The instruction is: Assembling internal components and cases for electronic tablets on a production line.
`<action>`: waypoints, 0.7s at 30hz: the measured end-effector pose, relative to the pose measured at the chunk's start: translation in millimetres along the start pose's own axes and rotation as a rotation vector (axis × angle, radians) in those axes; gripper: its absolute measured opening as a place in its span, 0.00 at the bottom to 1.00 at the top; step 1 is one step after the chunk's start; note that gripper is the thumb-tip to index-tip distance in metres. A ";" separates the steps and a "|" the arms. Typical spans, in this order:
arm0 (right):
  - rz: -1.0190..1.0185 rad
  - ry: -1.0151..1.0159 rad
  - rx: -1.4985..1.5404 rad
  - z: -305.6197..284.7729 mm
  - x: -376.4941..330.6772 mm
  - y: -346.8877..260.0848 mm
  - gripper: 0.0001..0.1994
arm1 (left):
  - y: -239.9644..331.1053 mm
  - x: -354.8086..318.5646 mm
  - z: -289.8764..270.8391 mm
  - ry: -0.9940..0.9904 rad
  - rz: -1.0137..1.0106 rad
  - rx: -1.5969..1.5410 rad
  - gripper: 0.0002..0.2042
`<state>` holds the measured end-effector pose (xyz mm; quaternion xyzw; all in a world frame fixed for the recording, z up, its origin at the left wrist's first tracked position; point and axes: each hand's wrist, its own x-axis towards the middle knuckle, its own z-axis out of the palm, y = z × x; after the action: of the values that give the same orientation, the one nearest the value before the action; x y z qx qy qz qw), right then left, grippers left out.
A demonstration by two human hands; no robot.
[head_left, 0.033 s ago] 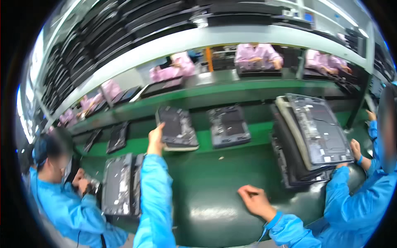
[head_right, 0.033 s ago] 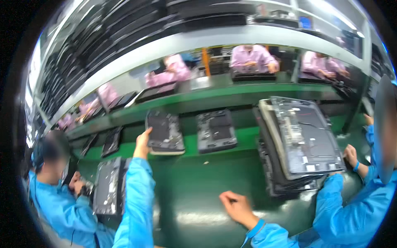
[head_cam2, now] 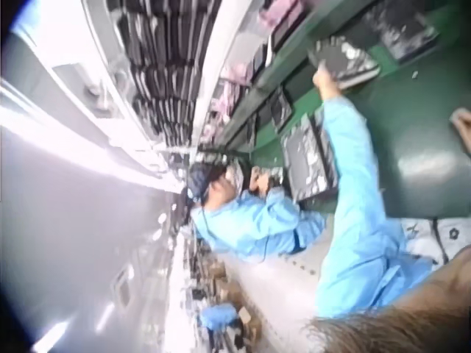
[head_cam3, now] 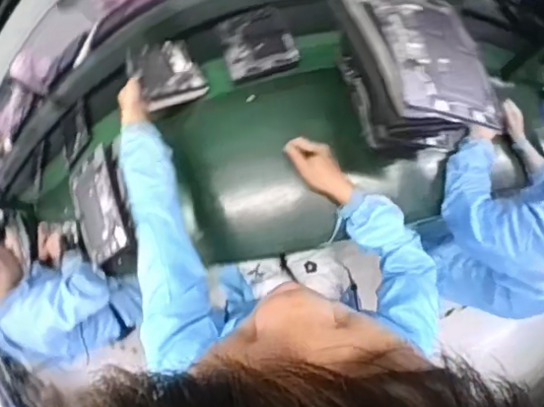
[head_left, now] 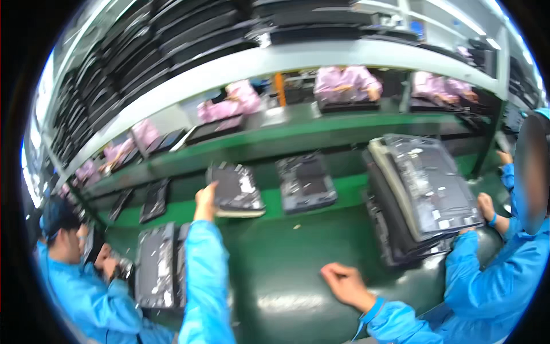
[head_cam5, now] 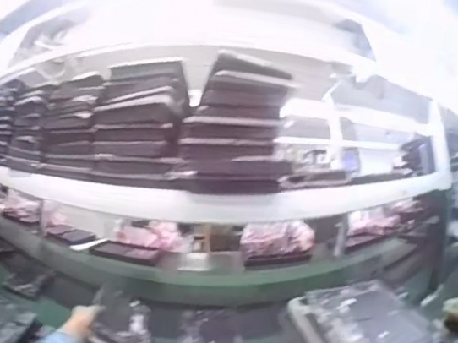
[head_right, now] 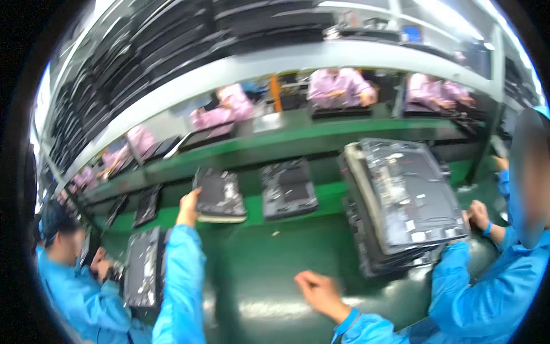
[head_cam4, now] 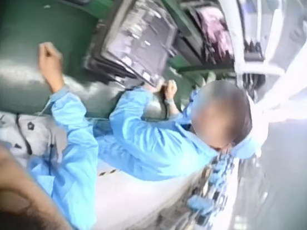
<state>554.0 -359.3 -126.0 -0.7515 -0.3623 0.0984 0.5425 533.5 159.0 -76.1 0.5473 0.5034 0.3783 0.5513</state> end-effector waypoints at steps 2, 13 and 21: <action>-0.133 0.023 -0.045 0.8 2.4 -3.9 0.09 | -8.4 45.4 -21.5 0.060 0.241 0.453 0.22; -0.122 -0.050 -0.062 -12.5 9.9 -7.9 0.08 | -2.3 -146.3 153.8 -0.372 0.306 1.076 0.54; -0.010 -0.149 -0.007 -6.1 16.4 -15.2 0.09 | -21.8 -119.6 165.3 -0.437 0.117 0.012 0.38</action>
<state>562.4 -350.9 -106.1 -0.7423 -0.4056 0.1501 0.5118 666.0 4.0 -98.2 0.6478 0.3416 0.2793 0.6210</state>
